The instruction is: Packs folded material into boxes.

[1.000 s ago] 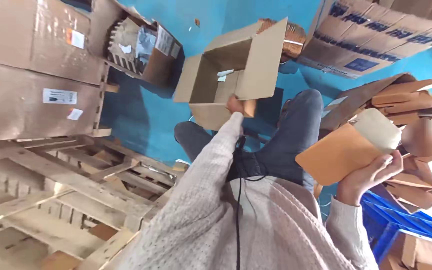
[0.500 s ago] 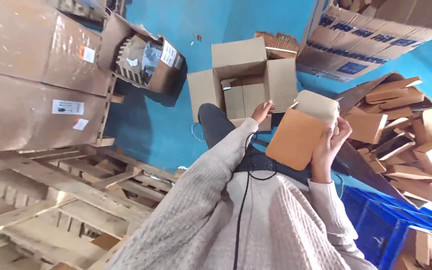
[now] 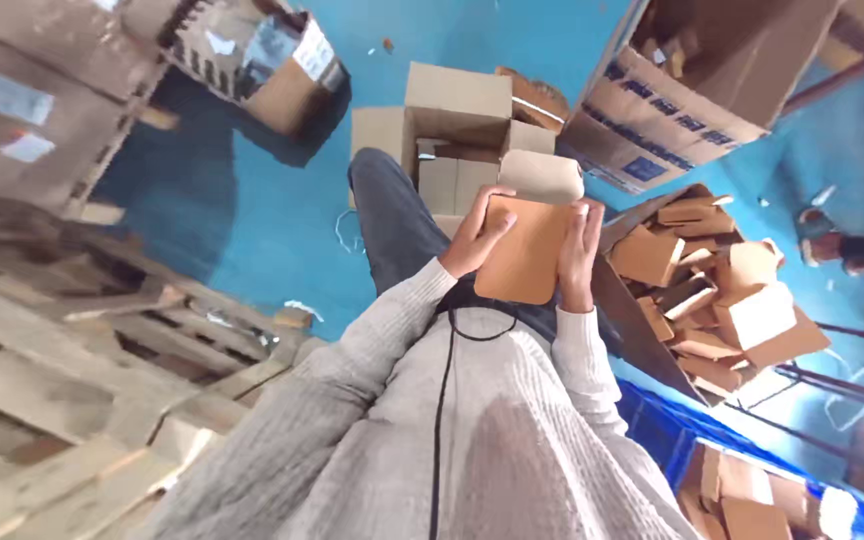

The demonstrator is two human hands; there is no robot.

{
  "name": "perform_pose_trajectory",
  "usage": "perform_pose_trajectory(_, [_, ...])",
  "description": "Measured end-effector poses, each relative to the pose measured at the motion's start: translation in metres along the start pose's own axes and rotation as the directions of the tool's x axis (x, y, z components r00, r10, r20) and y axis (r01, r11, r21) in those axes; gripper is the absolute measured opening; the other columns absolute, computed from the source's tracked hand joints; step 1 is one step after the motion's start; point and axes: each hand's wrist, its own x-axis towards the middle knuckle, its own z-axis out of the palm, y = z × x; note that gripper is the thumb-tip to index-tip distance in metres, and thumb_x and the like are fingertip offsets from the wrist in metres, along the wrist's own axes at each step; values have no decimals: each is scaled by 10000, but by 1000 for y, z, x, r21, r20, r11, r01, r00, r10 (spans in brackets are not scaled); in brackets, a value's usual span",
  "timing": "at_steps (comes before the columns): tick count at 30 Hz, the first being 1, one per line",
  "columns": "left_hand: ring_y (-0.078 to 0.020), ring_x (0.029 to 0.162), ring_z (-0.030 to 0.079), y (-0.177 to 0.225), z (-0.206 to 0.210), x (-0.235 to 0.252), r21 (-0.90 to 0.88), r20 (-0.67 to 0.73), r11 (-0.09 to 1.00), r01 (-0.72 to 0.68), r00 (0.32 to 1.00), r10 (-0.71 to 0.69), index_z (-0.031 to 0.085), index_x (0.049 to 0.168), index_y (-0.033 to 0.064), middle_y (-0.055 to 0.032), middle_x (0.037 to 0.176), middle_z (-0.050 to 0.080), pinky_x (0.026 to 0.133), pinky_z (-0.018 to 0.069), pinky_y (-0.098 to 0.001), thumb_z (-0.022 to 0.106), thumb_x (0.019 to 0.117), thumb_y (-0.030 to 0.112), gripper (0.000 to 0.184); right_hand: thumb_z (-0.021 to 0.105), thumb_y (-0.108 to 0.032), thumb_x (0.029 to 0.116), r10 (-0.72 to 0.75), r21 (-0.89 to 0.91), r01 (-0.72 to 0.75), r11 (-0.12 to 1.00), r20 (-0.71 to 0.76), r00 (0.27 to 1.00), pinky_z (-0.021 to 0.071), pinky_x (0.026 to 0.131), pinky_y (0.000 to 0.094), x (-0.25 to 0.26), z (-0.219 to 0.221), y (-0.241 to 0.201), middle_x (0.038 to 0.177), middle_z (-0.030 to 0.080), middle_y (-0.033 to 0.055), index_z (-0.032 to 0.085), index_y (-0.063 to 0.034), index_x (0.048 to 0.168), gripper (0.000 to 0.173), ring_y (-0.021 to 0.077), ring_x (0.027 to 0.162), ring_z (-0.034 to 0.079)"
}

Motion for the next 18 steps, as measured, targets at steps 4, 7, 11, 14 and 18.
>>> perform_pose_trajectory(4, [-45, 830, 599, 5, 12, -19, 97, -135, 995, -22, 990, 35, 496, 1141, -67, -62, 904, 571, 794, 531, -248, 411, 1075, 202, 289, 168, -314, 1123, -25, 130, 30, 991, -37, 999, 499, 909, 255, -5, 2, -2, 1083, 592, -16, 567, -75, 1164, 467, 9, 1029, 572])
perform_pose_trajectory(7, [-28, 915, 568, 7, 7, -27, 101, -195, 994, -52, 978, 71, 558, 1013, -20, -33, 944, 557, 875, 497, -241, 268, 1113, 276, 427, 270, -301, 1118, 4, 234, 7, 972, -48, 999, 502, 857, 237, -17, 8, -5, 1048, 584, -30, 535, -103, 1179, 336, 5, 980, 571])
perform_pose_trajectory(11, [-16, 915, 607, 20, 9, -24, -11, -295, 1000, 21, 955, -23, 632, 953, 30, 14, 930, 642, 878, 516, -243, 223, 1099, 281, 501, 479, -172, 1034, 110, 465, -187, 865, 189, 976, 518, 951, 283, -21, -15, -18, 1485, 508, 21, 290, -232, 1588, 588, 88, 1196, 578])
perform_pose_trajectory(14, [-21, 936, 621, 28, 9, -14, -72, -301, 995, 62, 950, -81, 466, 1192, 27, 13, 1006, 619, 871, 532, -256, 483, 1016, 142, 211, 467, -200, 1066, 204, 477, -314, 821, 269, 941, 569, 874, 276, -16, -25, -29, 1258, 662, -33, 533, -199, 1429, 369, 53, 1053, 652])
perform_pose_trajectory(18, [-102, 1026, 665, 46, -11, 1, -71, -26, 978, 195, 980, -197, 525, 1371, -28, -71, 1170, 680, 914, 567, -307, 581, 998, 121, 405, 440, -280, 1101, 109, 413, -218, 884, 271, 956, 558, 859, 226, -12, -31, -30, 1191, 682, -65, 589, -189, 1374, 324, 5, 1009, 647])
